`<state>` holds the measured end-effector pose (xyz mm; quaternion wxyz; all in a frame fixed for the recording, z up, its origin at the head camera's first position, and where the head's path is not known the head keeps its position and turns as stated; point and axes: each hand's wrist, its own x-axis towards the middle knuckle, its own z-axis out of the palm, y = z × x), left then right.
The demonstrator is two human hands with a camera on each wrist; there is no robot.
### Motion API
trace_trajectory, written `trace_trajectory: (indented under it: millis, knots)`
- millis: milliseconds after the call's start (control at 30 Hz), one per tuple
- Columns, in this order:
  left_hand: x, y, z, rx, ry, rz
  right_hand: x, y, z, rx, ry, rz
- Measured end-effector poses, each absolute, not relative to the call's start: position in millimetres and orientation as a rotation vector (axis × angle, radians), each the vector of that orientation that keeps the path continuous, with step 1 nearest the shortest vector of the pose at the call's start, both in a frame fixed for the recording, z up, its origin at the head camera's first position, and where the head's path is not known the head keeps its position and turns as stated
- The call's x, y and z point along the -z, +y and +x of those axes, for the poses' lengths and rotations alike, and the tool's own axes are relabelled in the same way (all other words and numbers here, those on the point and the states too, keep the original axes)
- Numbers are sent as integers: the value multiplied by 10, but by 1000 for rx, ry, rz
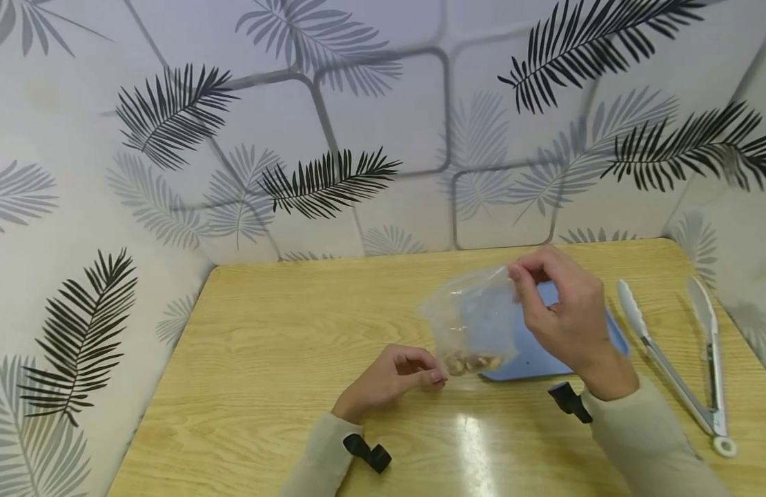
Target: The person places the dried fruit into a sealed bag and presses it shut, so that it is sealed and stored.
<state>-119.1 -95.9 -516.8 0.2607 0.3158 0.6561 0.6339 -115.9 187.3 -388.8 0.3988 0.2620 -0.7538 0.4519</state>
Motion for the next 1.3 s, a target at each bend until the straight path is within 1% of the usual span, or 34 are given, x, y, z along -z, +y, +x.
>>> trace_trajectory:
  millis: [267, 367, 467, 633, 933, 1167, 1300]
  knots:
    - [4971, -938, -1158, -1548, 2044, 860, 3929, 1917, -1130, -1172, -1912, 646]
    - [4863, -908, -1115, -1663, 2164, 882, 3954, 1925, -1123, -1170, -1900, 654]
    - [4743, -829, -1080, -1899, 2257, 976, 3979, 1935, -1120, -1167, -1888, 671]
    - [4585, -662, -1106, -2173, 2363, 1069, 4020, 1946, -1101, -1163, -1867, 697]
    - [4499, -537, -1185, -2338, 2388, 1126, 4095, 1969, -1052, -1257, -1850, 700]
    - [4410, -553, -1190, -2311, 2364, 1235, 4064, 2058, -1089, -1257, -1875, 751]
    - [4361, -550, -1195, -2317, 2344, 1254, 4056, 2096, -1082, -1266, -1908, 762]
